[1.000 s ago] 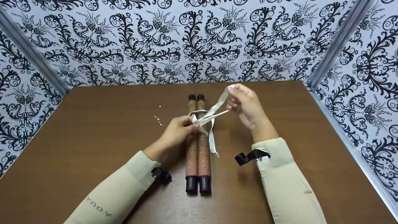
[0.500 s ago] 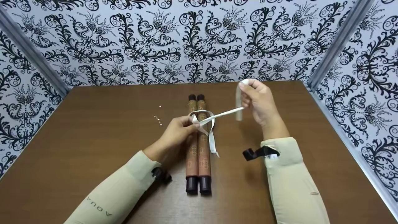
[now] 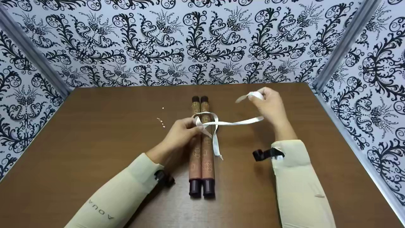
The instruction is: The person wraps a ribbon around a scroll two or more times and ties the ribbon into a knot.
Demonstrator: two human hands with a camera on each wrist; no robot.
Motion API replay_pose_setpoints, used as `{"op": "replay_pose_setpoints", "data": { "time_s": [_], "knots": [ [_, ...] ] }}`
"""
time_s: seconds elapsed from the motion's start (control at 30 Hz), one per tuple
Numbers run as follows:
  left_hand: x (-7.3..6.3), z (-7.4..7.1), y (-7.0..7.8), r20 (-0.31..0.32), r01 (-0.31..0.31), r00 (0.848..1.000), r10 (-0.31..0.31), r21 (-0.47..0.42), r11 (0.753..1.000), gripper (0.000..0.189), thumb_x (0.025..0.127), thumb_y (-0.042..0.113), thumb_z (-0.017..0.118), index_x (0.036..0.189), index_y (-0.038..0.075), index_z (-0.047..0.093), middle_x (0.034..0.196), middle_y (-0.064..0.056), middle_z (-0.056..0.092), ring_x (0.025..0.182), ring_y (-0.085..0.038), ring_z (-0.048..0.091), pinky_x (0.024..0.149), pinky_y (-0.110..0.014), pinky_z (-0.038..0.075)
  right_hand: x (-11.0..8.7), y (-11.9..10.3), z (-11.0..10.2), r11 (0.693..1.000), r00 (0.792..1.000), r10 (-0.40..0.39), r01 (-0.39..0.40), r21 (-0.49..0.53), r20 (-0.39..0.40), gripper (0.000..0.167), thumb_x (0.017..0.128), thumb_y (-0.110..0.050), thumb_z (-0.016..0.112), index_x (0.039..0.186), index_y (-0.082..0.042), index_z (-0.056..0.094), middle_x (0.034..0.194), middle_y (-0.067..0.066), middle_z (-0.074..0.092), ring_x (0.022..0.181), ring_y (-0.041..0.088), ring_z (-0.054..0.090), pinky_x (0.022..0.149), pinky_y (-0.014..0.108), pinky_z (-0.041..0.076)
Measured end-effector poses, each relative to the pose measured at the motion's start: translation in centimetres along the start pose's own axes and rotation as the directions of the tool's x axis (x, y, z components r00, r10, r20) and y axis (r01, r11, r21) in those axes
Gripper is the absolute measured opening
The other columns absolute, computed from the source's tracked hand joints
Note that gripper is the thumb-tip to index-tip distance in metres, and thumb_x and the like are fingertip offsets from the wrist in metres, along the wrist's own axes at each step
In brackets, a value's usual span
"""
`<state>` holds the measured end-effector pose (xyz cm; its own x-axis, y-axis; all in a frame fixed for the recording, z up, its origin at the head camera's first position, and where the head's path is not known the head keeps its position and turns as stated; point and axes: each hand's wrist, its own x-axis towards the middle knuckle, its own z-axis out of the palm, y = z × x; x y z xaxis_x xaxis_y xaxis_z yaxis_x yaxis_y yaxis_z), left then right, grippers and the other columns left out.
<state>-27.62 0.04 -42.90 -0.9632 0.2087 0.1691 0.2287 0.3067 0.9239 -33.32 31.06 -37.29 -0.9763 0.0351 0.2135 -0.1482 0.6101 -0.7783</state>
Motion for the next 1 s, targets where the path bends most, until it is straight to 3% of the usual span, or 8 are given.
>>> {"op": "replay_pose_setpoints", "data": {
  "time_s": [0.17,0.3,0.4,0.5,0.63,0.77,0.87,1.0],
  "knots": [
    [0.0,0.1,0.0,0.01,0.009,1.0,-0.009,-0.011,1.0,0.006,0.094,0.01,0.072,0.09,0.006,0.072,0.081,0.005,0.063,0.078,-0.01,0.055,0.069,-0.02,0.044,0.1,1.5,0.4,0.976,0.995,0.011,0.011,-0.218,0.101,0.041,0.099,-0.038,0.069,0.11,0.001,0.066,0.097,0.01,0.067,0.083,0.021,0.055,0.073,0.031,0.045],
    [0.0,0.1,0.0,0.011,0.014,1.0,-0.013,-0.033,0.999,0.007,0.093,0.009,0.073,0.089,0.005,0.071,0.08,0.005,0.063,0.076,-0.009,0.055,0.067,-0.019,0.044,0.2,2.4,0.8,0.941,0.976,0.076,-0.003,-0.339,0.202,0.056,0.1,-0.047,0.064,0.121,0.004,0.063,0.113,0.027,0.068,0.098,0.04,0.063,0.086,0.052,0.052],
    [0.0,0.1,0.0,0.009,0.017,1.0,-0.016,-0.032,0.999,0.008,0.093,0.01,0.072,0.087,0.005,0.071,0.079,0.005,0.063,0.076,-0.009,0.056,0.067,-0.019,0.045,0.1,2.5,1.1,0.91,0.971,0.113,-0.015,-0.414,0.212,0.066,0.1,-0.053,0.059,0.131,0.006,0.058,0.126,0.032,0.064,0.116,0.05,0.06,0.1,0.065,0.045],
    [0.0,0.0,0.0,0.007,0.019,1.0,-0.018,-0.015,1.0,0.009,0.093,0.011,0.072,0.087,0.005,0.072,0.08,0.004,0.063,0.078,-0.009,0.056,0.069,-0.02,0.046,-0.1,2.3,1.6,0.898,0.974,0.109,-0.011,-0.44,0.198,0.069,0.101,-0.053,0.056,0.135,0.007,0.056,0.13,0.032,0.063,0.121,0.053,0.057,0.102,0.067,0.043],
    [0.0,0.0,0.0,0.002,0.025,1.0,-0.025,-0.017,1.0,0.009,0.094,0.012,0.072,0.088,0.005,0.072,0.083,0.002,0.064,0.08,-0.011,0.057,0.071,-0.021,0.046,-0.4,1.2,3.1,0.91,0.975,0.049,0.046,-0.413,0.217,0.06,0.102,-0.047,0.058,0.132,0.006,0.06,0.125,0.03,0.066,0.117,0.048,0.061,0.1,0.064,0.046],
    [0.0,0.1,0.0,-0.001,0.027,1.0,-0.027,-0.027,0.999,0.009,0.093,0.012,0.072,0.088,0.004,0.073,0.08,0.003,0.063,0.077,-0.01,0.057,0.068,-0.02,0.045,-0.9,-0.6,5.1,0.932,0.96,-0.079,0.167,-0.32,0.269,0.046,0.103,-0.036,0.062,0.128,0.003,0.065,0.124,0.025,0.069,0.117,0.043,0.063,0.103,0.061,0.047],
    [0.0,0.0,0.1,0.0,0.026,1.0,-0.026,-0.031,0.999,0.01,0.095,0.011,0.07,0.09,0.003,0.073,0.074,0.005,0.06,0.07,-0.009,0.054,0.063,-0.019,0.043,-1.5,-2.2,6.6,0.945,0.929,-0.173,0.251,-0.212,0.328,0.039,0.103,-0.031,0.065,0.128,-0.001,0.067,0.125,0.02,0.07,0.118,0.04,0.064,0.105,0.058,0.048],
    [0.0,0.0,0.2,0.003,0.034,0.999,-0.034,-0.039,0.999,0.014,0.098,0.014,0.068,0.091,0.004,0.074,0.073,0.005,0.06,0.065,-0.008,0.052,0.061,-0.02,0.042,-2.6,-4.1,8.3,0.943,0.871,-0.257,0.32,-0.086,0.418,0.034,0.101,-0.028,0.068,0.126,-0.007,0.07,0.122,0.012,0.074,0.114,0.032,0.069,0.101,0.052,0.053]
  ]
}}
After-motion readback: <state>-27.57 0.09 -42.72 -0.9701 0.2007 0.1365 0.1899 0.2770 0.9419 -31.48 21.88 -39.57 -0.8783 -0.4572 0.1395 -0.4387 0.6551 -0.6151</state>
